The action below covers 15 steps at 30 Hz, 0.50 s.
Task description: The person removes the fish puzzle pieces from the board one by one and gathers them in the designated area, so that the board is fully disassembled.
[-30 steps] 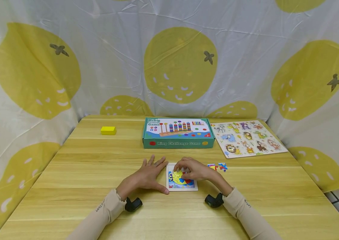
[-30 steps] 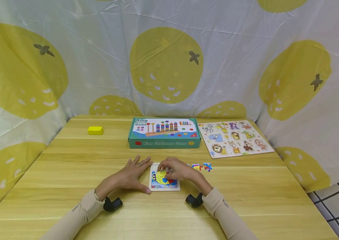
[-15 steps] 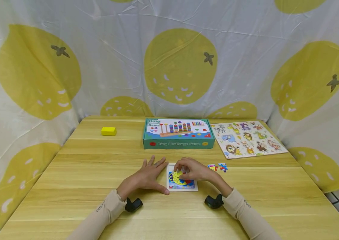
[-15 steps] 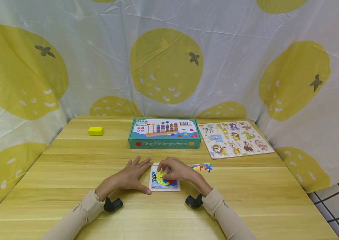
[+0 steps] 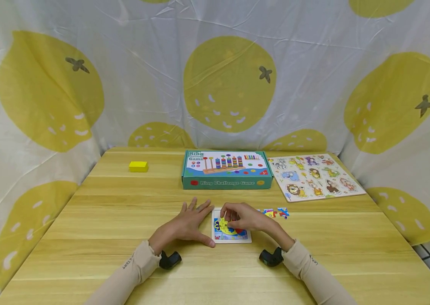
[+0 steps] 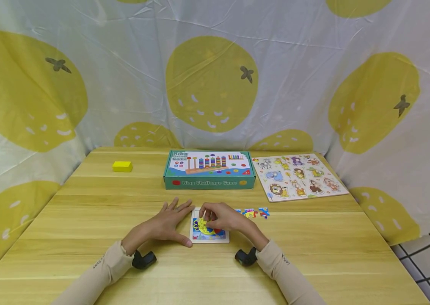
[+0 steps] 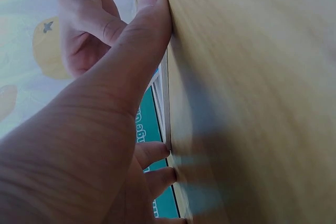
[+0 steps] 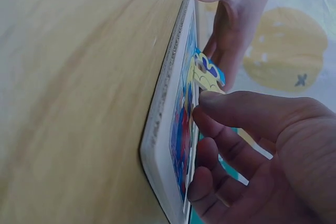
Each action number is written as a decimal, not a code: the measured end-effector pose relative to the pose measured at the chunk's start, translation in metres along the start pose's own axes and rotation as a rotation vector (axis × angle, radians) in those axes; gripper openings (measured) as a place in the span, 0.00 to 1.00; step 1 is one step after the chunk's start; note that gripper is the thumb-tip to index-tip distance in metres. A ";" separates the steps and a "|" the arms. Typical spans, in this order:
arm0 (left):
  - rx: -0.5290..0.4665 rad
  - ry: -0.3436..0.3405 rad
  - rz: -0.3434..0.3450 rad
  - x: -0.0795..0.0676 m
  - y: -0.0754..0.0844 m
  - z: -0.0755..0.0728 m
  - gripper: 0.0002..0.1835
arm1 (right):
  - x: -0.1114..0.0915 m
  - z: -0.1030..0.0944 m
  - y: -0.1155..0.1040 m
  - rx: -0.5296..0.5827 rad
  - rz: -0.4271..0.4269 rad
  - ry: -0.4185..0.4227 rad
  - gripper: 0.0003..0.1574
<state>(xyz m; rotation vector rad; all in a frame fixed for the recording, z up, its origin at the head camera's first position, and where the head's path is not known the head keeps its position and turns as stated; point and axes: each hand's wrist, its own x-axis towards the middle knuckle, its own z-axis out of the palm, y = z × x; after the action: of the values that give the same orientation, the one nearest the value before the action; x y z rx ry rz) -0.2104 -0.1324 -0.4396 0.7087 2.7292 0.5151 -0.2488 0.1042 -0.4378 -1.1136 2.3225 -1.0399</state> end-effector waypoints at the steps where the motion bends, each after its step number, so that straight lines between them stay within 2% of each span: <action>1: 0.000 0.000 0.000 0.000 0.000 0.000 0.60 | 0.000 0.000 0.000 0.003 -0.001 0.000 0.13; 15: -0.001 -0.005 0.000 0.000 0.000 0.000 0.60 | 0.000 0.001 0.004 0.014 0.020 0.014 0.11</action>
<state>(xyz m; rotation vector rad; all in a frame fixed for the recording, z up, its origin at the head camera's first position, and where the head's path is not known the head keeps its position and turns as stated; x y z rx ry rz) -0.2100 -0.1323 -0.4396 0.7091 2.7237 0.5145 -0.2503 0.1055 -0.4414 -1.0790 2.3294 -1.0582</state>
